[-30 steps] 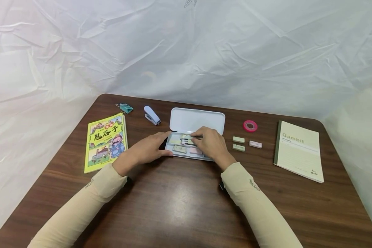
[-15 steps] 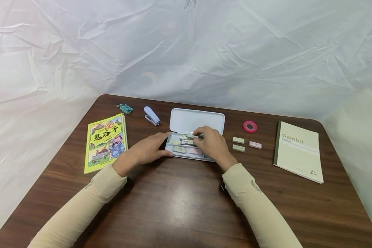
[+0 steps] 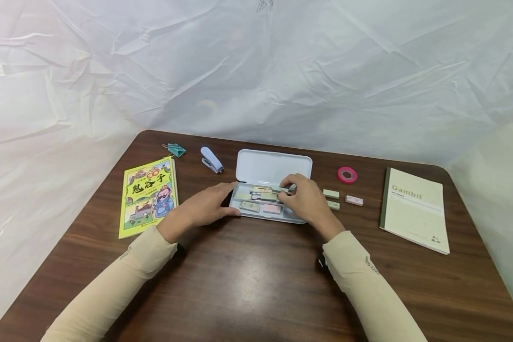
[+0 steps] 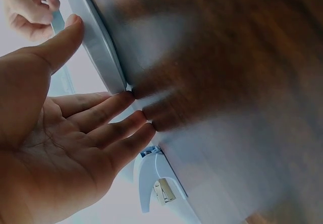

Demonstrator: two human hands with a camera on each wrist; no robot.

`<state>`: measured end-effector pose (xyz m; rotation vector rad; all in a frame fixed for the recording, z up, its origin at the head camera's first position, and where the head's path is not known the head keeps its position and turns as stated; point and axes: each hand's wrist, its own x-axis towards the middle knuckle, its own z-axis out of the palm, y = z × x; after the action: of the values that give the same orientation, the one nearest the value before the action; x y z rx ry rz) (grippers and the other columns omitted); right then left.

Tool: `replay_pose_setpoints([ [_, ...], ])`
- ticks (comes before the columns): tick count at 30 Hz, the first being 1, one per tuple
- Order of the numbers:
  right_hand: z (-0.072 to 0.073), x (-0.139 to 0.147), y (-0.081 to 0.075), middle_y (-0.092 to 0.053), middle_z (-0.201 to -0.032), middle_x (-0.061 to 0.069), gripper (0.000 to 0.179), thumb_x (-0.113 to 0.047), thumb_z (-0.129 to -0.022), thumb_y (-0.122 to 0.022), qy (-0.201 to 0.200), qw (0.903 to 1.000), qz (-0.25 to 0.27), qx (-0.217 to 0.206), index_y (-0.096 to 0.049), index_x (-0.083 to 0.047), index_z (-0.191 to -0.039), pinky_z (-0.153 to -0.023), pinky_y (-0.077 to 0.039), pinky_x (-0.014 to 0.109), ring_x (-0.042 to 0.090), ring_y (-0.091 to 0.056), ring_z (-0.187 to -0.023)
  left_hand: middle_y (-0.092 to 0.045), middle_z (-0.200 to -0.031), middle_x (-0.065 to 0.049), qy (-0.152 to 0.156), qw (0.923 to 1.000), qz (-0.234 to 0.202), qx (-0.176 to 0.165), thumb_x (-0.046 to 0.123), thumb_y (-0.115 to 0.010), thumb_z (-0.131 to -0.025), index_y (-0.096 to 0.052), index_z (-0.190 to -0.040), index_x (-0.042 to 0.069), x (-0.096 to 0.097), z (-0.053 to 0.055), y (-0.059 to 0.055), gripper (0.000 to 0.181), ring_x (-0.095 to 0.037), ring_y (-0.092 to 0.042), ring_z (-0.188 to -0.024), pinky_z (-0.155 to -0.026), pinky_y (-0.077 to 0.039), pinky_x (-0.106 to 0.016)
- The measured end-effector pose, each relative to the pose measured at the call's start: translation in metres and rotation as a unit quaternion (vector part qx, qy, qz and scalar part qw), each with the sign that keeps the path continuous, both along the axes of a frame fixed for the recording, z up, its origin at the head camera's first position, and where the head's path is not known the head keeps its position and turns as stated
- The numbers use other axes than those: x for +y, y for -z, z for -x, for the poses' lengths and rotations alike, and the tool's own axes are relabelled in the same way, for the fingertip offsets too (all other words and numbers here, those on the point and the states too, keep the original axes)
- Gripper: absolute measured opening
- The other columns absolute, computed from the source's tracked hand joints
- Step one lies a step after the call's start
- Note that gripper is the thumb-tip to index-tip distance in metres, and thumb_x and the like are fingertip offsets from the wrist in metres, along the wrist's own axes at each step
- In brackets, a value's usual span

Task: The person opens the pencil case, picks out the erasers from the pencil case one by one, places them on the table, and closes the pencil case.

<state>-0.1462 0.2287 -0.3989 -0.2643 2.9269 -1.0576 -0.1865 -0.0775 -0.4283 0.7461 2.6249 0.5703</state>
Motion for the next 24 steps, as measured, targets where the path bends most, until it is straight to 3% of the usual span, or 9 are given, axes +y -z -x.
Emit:
replay_pose_setpoints([
  [8, -0.014, 0.044, -0.004, -0.071, -0.106, 0.016, 0.021, -0.014, -0.105, -0.077, 0.032, 0.9989, -0.033, 0.007, -0.080, -0.005, -0.125, -0.072, -0.047, 0.034, 0.025, -0.060, -0.087, -0.044, -0.182, -0.023, -0.009, 0.9997, 0.015, -0.015, 0.044, -0.075, -0.113, -0.030, -0.180, 0.001, 0.004, -0.017, -0.030, 0.092, -0.035, -0.047, -0.169, -0.136, -0.043, -0.054],
  [12, -0.022, 0.071, -0.006, -0.072, -0.100, 0.015, 0.020, -0.014, -0.104, -0.078, 0.053, 0.9975, -0.046, 0.012, -0.080, -0.005, -0.122, -0.069, -0.045, 0.032, 0.023, -0.059, -0.084, -0.045, -0.181, -0.022, -0.006, 0.9999, 0.013, -0.009, 0.048, -0.075, -0.112, -0.031, -0.180, 0.002, 0.002, -0.011, -0.020, 0.093, -0.035, -0.049, -0.167, -0.134, -0.045, -0.054],
  [15, -0.028, 0.094, -0.004, -0.074, -0.099, 0.017, 0.022, -0.014, -0.104, -0.079, 0.067, 0.9957, -0.063, 0.016, -0.079, -0.003, -0.123, -0.068, -0.044, 0.031, 0.023, -0.059, -0.084, -0.048, -0.179, -0.021, 0.000, 0.9999, 0.009, 0.010, 0.055, -0.073, -0.111, -0.032, -0.180, 0.004, -0.001, 0.001, 0.004, 0.095, -0.035, -0.051, -0.165, -0.131, -0.048, -0.055],
  [16, -0.031, 0.102, -0.002, -0.075, -0.100, 0.019, 0.022, -0.014, -0.103, -0.079, 0.072, 0.9949, -0.069, 0.019, -0.079, -0.002, -0.123, -0.068, -0.044, 0.030, 0.023, -0.060, -0.085, -0.047, -0.179, -0.021, 0.001, 0.9999, 0.010, 0.010, 0.056, -0.073, -0.111, -0.032, -0.180, 0.004, -0.001, 0.002, 0.006, 0.095, -0.035, -0.051, -0.165, -0.131, -0.048, -0.054],
  [19, -0.038, 0.124, 0.002, -0.077, -0.106, 0.023, 0.023, -0.013, -0.104, -0.079, 0.080, 0.9931, -0.085, 0.015, -0.079, 0.000, -0.123, -0.069, -0.046, 0.031, 0.022, -0.063, -0.086, -0.045, -0.181, -0.021, 0.000, 0.9999, 0.013, 0.003, 0.053, -0.073, -0.112, -0.031, -0.180, 0.003, 0.001, -0.003, -0.004, 0.094, -0.035, -0.049, -0.167, -0.133, -0.046, -0.054],
  [21, -0.043, 0.135, 0.005, -0.078, -0.107, 0.024, 0.023, -0.014, -0.105, -0.078, 0.084, 0.9922, -0.092, 0.008, -0.080, 0.001, -0.124, -0.068, -0.046, 0.032, 0.021, -0.062, -0.082, -0.044, -0.182, -0.022, -0.003, 0.9998, 0.015, -0.009, 0.047, -0.074, -0.112, -0.030, -0.180, 0.001, 0.003, -0.013, -0.022, 0.093, -0.035, -0.047, -0.169, -0.135, -0.044, -0.054],
  [24, -0.047, 0.146, 0.008, -0.078, -0.103, 0.023, 0.026, -0.016, -0.107, -0.077, 0.087, 0.9909, -0.103, -0.006, -0.079, 0.002, -0.126, -0.065, -0.043, 0.033, 0.018, -0.056, -0.075, -0.044, -0.182, -0.020, 0.004, 0.9999, 0.012, -0.004, 0.054, -0.073, -0.112, -0.029, -0.181, 0.003, 0.001, -0.013, -0.023, 0.096, -0.032, -0.047, -0.169, -0.136, -0.044, -0.051],
])
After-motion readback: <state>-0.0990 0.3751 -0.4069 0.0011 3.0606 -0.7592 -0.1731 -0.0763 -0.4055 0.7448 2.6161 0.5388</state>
